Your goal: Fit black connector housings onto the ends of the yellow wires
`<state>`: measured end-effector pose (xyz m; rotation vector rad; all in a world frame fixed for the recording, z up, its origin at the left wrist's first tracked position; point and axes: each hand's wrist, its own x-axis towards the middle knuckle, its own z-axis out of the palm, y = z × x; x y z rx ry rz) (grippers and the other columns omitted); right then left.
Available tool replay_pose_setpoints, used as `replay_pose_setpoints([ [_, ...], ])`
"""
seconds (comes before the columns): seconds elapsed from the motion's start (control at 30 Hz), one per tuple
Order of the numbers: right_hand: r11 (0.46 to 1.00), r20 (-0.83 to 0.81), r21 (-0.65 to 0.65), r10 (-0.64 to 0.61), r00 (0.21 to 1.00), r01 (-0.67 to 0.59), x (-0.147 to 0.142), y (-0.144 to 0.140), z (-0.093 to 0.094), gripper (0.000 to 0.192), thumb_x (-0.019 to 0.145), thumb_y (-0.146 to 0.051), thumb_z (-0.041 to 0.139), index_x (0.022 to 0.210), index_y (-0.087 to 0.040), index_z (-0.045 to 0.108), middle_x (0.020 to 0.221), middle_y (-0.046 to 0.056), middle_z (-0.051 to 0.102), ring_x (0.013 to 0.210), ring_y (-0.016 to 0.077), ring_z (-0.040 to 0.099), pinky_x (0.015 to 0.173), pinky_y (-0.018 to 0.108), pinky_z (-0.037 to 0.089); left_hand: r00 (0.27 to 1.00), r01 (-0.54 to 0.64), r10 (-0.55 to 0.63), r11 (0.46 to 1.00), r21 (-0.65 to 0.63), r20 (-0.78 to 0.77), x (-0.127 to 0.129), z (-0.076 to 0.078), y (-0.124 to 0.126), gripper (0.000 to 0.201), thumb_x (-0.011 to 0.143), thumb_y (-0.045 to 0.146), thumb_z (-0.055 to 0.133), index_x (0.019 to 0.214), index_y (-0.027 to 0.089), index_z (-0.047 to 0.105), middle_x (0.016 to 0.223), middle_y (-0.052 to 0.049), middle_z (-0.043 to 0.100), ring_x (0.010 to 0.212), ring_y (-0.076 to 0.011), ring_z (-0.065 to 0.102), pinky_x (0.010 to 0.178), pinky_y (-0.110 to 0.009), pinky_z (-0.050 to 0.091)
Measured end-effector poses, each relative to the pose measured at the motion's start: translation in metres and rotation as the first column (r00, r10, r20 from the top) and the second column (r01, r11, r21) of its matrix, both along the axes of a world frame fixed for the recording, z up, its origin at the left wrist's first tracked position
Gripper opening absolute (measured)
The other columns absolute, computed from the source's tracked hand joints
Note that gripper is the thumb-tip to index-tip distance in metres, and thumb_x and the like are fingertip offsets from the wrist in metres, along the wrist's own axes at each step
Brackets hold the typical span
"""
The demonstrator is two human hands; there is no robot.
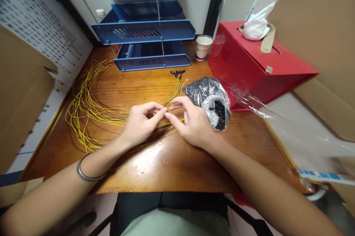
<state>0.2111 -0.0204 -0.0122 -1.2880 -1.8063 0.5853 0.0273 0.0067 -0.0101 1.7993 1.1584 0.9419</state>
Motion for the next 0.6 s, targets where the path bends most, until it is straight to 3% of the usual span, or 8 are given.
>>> replay_pose_setpoints([
  [0.07,0.995,0.108,0.064,0.063,0.992,-0.07,0.0,-0.002,0.001,0.035,0.092,-0.031,0.064,0.124,-0.016,0.065,0.086,0.003,0.073,0.042,0.0071,0.041,0.047,0.026,0.037,1.0,-0.001,0.001,1.0,0.017,-0.004,-0.001,-0.002,0.001,0.019,0.091,0.031,0.064,0.088,0.016,0.076,0.079,-0.002,0.078,0.068,-0.0131,0.07,0.063,-0.021,0.051],
  [0.17,0.992,0.2,0.079,0.081,0.976,-0.099,0.0,-0.003,0.004,0.033,0.095,-0.031,0.061,0.121,-0.014,0.072,0.078,0.003,0.074,0.045,0.0098,0.049,0.053,0.027,0.043,1.0,0.001,0.0,0.999,0.032,-0.016,0.0,-0.004,0.0,0.019,0.091,0.03,0.063,0.09,0.016,0.076,0.081,-0.002,0.078,0.068,-0.0134,0.07,0.062,-0.021,0.05],
  [0.27,0.997,0.203,0.074,0.013,0.979,-0.028,0.002,-0.002,0.009,0.037,0.094,-0.032,0.062,0.122,-0.01,0.074,0.081,0.006,0.076,0.054,0.0134,0.061,0.061,0.029,0.05,0.999,0.005,-0.002,0.998,0.058,-0.05,0.001,-0.002,-0.002,0.019,0.091,0.03,0.063,0.09,0.017,0.077,0.079,-0.001,0.078,0.065,-0.0123,0.069,0.061,-0.021,0.049],
  [0.4,0.993,0.207,0.08,-0.097,0.973,0.082,0.006,0.002,0.013,0.044,0.093,-0.033,0.063,0.129,-0.008,0.069,0.082,0.007,0.077,0.055,0.0164,0.064,0.064,0.033,0.054,0.997,0.031,-0.027,0.998,0.05,-0.073,0.001,0.0,-0.003,0.02,0.092,0.029,0.061,0.086,0.017,0.076,0.077,0.0,0.078,0.059,-0.0105,0.067,0.06,-0.02,0.049],
  [0.5,0.993,0.23,0.09,-0.1,0.968,0.081,0.008,0.004,0.011,0.05,0.094,-0.033,0.062,0.137,-0.008,0.064,0.098,0.012,0.078,0.075,0.0224,0.073,0.072,0.035,0.058,0.997,0.028,-0.024,0.999,0.043,-0.075,0.001,0.001,-0.003,0.02,0.092,0.029,0.061,0.084,0.017,0.075,0.076,0.0,0.078,0.059,-0.0105,0.067,0.06,-0.02,0.048],
  [0.6,0.996,0.227,0.086,0.011,0.974,-0.031,0.008,0.004,0.008,0.047,0.095,-0.032,0.06,0.136,-0.009,0.064,0.116,0.013,0.076,0.098,0.0253,0.074,0.083,0.036,0.059,0.995,0.006,0.001,0.997,0.077,-0.098,0.0,0.0,-0.002,0.019,0.092,0.027,0.061,0.084,0.017,0.075,0.075,0.0,0.077,0.06,-0.0107,0.066,0.06,-0.02,0.047],
])
